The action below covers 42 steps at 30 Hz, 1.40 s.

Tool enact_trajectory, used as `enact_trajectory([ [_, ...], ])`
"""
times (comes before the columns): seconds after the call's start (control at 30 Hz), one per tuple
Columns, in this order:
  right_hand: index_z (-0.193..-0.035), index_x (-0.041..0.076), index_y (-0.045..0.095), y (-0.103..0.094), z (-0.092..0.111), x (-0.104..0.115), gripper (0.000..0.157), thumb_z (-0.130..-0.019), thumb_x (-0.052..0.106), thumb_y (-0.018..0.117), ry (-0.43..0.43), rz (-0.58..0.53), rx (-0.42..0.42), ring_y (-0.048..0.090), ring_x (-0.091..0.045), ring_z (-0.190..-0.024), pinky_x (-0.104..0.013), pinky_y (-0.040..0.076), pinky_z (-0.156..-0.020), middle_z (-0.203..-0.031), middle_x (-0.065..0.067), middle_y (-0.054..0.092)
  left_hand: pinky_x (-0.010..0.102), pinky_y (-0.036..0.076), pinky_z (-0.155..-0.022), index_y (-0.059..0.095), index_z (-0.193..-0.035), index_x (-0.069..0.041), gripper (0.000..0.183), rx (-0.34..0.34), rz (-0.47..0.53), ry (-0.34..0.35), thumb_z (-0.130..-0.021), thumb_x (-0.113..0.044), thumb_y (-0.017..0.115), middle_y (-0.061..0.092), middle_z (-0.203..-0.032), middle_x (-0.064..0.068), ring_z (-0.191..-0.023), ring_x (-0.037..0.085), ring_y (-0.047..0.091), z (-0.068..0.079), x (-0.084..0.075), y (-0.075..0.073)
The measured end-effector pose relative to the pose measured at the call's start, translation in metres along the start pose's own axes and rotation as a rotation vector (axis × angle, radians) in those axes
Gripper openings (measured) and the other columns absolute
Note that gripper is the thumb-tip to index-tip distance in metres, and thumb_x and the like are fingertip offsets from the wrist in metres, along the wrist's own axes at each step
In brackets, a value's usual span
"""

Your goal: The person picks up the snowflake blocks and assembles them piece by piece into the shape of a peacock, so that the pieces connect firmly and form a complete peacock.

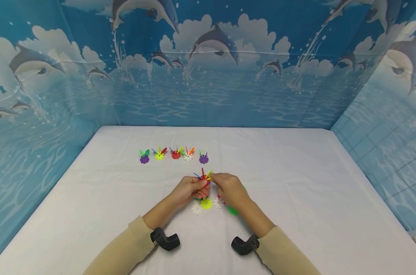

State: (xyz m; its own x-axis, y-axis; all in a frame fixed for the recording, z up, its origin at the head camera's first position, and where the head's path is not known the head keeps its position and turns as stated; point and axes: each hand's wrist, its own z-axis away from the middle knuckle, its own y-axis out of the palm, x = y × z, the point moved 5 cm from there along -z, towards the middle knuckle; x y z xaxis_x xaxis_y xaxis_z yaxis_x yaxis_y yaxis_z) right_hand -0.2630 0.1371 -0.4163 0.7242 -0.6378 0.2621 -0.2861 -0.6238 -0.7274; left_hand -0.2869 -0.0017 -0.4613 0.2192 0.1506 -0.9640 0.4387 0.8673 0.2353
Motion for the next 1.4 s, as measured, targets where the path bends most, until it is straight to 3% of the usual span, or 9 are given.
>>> enact_trajectory([
  [0.23,-0.104,-0.005,0.071,-0.002,0.000,-0.011,0.022,-0.082,-0.010,0.070,0.067,-0.067,0.010,0.070,-0.027,-0.088,-0.040,0.057,-0.077,-0.095,-0.013,0.072,0.019,0.055,-0.065,0.056,-0.108,0.026,0.036,0.033,-0.015,0.022,-0.102,-0.009,0.051,0.069,-0.074,0.002,-0.067,0.006,0.067,-0.003,0.001,0.000],
  [0.4,-0.104,-0.002,0.072,-0.008,-0.003,-0.015,0.021,-0.083,-0.005,0.072,0.063,-0.078,0.047,0.069,-0.028,-0.093,-0.042,0.056,-0.081,-0.098,-0.012,0.072,0.018,0.055,-0.064,0.063,-0.100,0.016,0.027,-0.055,-0.014,0.046,-0.099,-0.010,0.058,0.069,-0.077,0.003,-0.068,0.008,0.067,-0.004,-0.002,-0.007],
  [0.47,-0.109,-0.001,0.071,-0.011,-0.004,-0.020,0.023,-0.086,0.002,0.072,0.121,-0.101,0.106,0.067,-0.028,-0.098,-0.044,0.055,-0.085,-0.104,-0.011,0.071,0.017,0.054,-0.064,0.064,-0.095,0.013,0.021,-0.102,0.007,0.054,-0.097,-0.007,0.060,0.069,-0.075,0.003,-0.068,0.008,0.067,-0.005,-0.002,-0.010],
  [0.57,-0.113,0.002,0.070,-0.019,-0.004,-0.035,0.024,-0.090,0.011,0.070,0.289,-0.119,0.210,0.065,-0.028,-0.099,-0.045,0.054,-0.085,-0.107,-0.010,0.070,0.019,0.055,-0.068,0.063,-0.095,0.012,0.015,-0.146,0.060,0.059,-0.096,-0.003,0.060,0.069,-0.077,0.004,-0.070,0.009,0.067,-0.005,-0.003,-0.012],
  [0.67,-0.111,0.001,0.070,-0.026,0.000,-0.052,0.024,-0.091,0.014,0.070,0.459,-0.132,0.343,0.061,-0.023,-0.088,-0.039,0.054,-0.075,-0.099,-0.007,0.068,0.023,0.056,-0.073,0.062,-0.099,0.014,0.014,-0.175,0.107,0.067,-0.095,0.001,0.061,0.070,-0.082,0.008,-0.072,0.011,0.068,-0.004,-0.003,-0.015],
  [0.8,-0.105,0.002,0.071,-0.025,0.008,-0.064,0.025,-0.087,0.019,0.074,0.548,-0.169,0.524,0.054,-0.020,-0.080,-0.032,0.049,-0.067,-0.088,-0.002,0.062,0.025,0.056,-0.076,0.063,-0.101,0.013,0.014,-0.221,0.128,0.064,-0.092,0.002,0.064,0.071,-0.090,0.013,-0.076,0.012,0.069,-0.004,-0.002,-0.018],
  [0.97,-0.097,0.005,0.069,-0.016,0.011,-0.063,0.026,-0.079,0.019,0.082,0.561,-0.203,0.601,0.051,-0.020,-0.083,-0.033,0.049,-0.073,-0.087,-0.001,0.057,0.023,0.056,-0.075,0.065,-0.098,0.009,0.011,-0.277,0.143,0.051,-0.090,0.002,0.067,0.072,-0.093,0.013,-0.076,0.012,0.069,-0.003,-0.002,-0.020],
  [1.13,-0.087,0.006,0.065,-0.012,0.012,-0.058,0.017,-0.081,0.010,0.080,0.556,-0.215,0.622,0.051,-0.020,-0.082,-0.034,0.048,-0.074,-0.085,-0.002,0.056,0.021,0.056,-0.071,0.064,-0.099,0.010,0.014,-0.311,0.171,0.032,-0.089,0.001,0.068,0.072,-0.088,0.010,-0.072,0.011,0.069,-0.003,-0.003,-0.021],
  [1.4,-0.092,0.005,0.063,-0.011,0.013,-0.058,0.028,-0.076,0.013,0.084,0.584,-0.233,0.645,0.050,-0.021,-0.083,-0.034,0.048,-0.074,-0.086,-0.002,0.056,0.020,0.056,-0.068,0.065,-0.100,0.011,0.014,-0.331,0.214,0.018,-0.091,0.000,0.067,0.071,-0.081,0.008,-0.069,0.010,0.069,-0.001,-0.004,-0.021],
])
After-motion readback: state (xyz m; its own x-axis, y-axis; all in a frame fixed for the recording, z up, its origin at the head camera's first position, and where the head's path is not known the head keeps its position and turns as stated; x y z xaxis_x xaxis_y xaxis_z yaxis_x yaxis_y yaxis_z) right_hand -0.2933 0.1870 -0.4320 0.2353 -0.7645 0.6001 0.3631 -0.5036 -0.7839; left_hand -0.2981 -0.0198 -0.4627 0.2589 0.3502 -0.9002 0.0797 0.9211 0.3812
